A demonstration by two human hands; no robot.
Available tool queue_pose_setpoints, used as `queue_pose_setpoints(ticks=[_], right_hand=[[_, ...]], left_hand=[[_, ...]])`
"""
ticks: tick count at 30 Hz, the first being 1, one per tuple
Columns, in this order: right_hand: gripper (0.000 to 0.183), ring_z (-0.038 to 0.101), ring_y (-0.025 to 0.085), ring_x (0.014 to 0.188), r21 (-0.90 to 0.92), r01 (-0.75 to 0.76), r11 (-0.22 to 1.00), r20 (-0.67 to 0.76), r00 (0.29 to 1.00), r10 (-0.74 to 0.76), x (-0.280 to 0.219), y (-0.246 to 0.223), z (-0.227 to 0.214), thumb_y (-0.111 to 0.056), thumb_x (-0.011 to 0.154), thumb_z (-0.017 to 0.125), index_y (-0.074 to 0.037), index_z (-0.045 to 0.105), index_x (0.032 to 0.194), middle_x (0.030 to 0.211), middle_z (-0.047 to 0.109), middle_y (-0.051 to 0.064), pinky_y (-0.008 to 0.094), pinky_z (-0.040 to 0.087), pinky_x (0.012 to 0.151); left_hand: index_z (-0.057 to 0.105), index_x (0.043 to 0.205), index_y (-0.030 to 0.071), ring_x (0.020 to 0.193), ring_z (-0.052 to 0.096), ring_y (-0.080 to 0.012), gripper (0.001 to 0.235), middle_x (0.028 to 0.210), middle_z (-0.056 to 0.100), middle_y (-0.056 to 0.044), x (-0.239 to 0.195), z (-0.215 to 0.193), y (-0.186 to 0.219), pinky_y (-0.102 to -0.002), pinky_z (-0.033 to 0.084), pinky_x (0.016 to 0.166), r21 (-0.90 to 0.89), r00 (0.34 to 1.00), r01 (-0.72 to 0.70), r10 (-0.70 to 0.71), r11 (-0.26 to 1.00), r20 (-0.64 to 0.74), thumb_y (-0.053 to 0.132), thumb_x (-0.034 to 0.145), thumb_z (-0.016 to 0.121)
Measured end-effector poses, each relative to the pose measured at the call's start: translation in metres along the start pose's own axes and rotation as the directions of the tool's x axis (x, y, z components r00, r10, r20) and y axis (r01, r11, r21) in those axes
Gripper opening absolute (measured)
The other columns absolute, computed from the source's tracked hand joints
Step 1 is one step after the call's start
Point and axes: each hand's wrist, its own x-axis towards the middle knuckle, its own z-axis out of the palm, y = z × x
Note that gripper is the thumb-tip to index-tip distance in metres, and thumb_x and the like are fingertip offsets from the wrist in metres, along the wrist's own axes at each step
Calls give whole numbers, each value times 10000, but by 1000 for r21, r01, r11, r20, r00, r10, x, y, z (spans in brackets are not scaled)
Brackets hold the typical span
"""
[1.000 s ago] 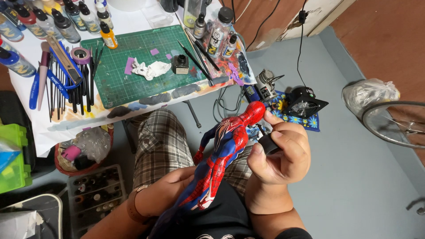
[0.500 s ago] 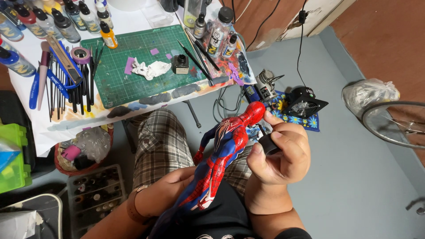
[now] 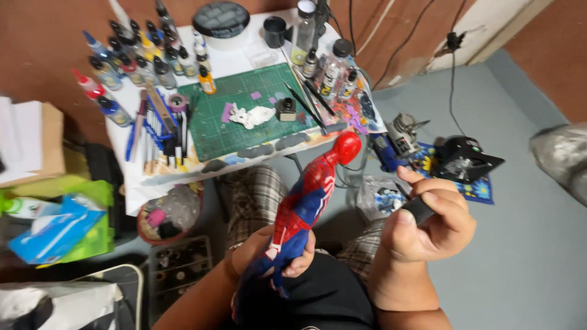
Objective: Painting details on a Spider-Man action figure using a small brush
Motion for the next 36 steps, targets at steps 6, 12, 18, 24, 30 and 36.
queue_pose_setpoints(ticks=[6, 12, 18, 24, 30, 36], right_hand=[[319, 522, 293, 691, -35, -37, 999, 7, 999, 38, -4, 1, -5, -228, 916, 692, -22, 516, 1084, 773, 480, 174, 369, 470, 579], [360, 568, 313, 713, -22, -174, 985, 10, 985, 174, -22, 11, -17, -282, 899, 726, -31, 523, 1058, 799, 514, 165, 360, 450, 675], [299, 575, 302, 741, -8, -259, 966, 69, 963, 259, -42, 18, -34, -213, 920, 699, -18, 537, 1078, 845, 535, 158, 378, 480, 718], [282, 580, 286, 752, 4, -326, 945, 108, 940, 324, -56, 23, -59, -174, 927, 685, -20, 521, 1097, 839, 542, 161, 382, 495, 750], [285, 587, 263, 815, 5, -449, 893, 62, 892, 448, -71, 28, -83, -177, 916, 702, -14, 551, 1094, 901, 573, 174, 330, 519, 724], [273, 560, 246, 794, 43, -495, 868, 19, 869, 495, -83, 38, -99, -126, 923, 696, -19, 536, 1116, 891, 555, 174, 308, 478, 668]], left_hand=[[550, 1182, 83, 683, 504, -152, 840, 860, 538, -67, 3, -27, -3, -265, 389, 636, -117, 996, -19, 29, 993, 85, 710, 675, 787], [626, 1264, 104, 820, 569, -206, 608, 1024, 606, -97, 17, -28, 12, -295, 467, 745, -14, 991, -101, 102, 995, 84, 529, 870, 808], [613, 1227, 28, 852, 613, -217, 378, 995, 570, -133, 19, -64, -4, -294, 500, 723, -115, 987, -67, 48, 991, -156, 349, 1063, 502], [537, 1236, 34, 837, 603, -176, 426, 1009, 555, -112, 21, -58, 0, -250, 508, 741, -18, 989, -66, 63, 998, -137, 287, 950, 727], [526, 1282, 35, 832, 597, -157, 691, 1017, 533, -100, 14, -58, -3, -244, 528, 719, 149, 977, -90, 117, 985, -181, 614, 924, 648], [420, 1398, 51, 937, 529, -183, 776, 1102, 457, -116, 0, -45, -3, -278, 456, 769, 258, 976, -159, 190, 953, -102, 383, 863, 874]])
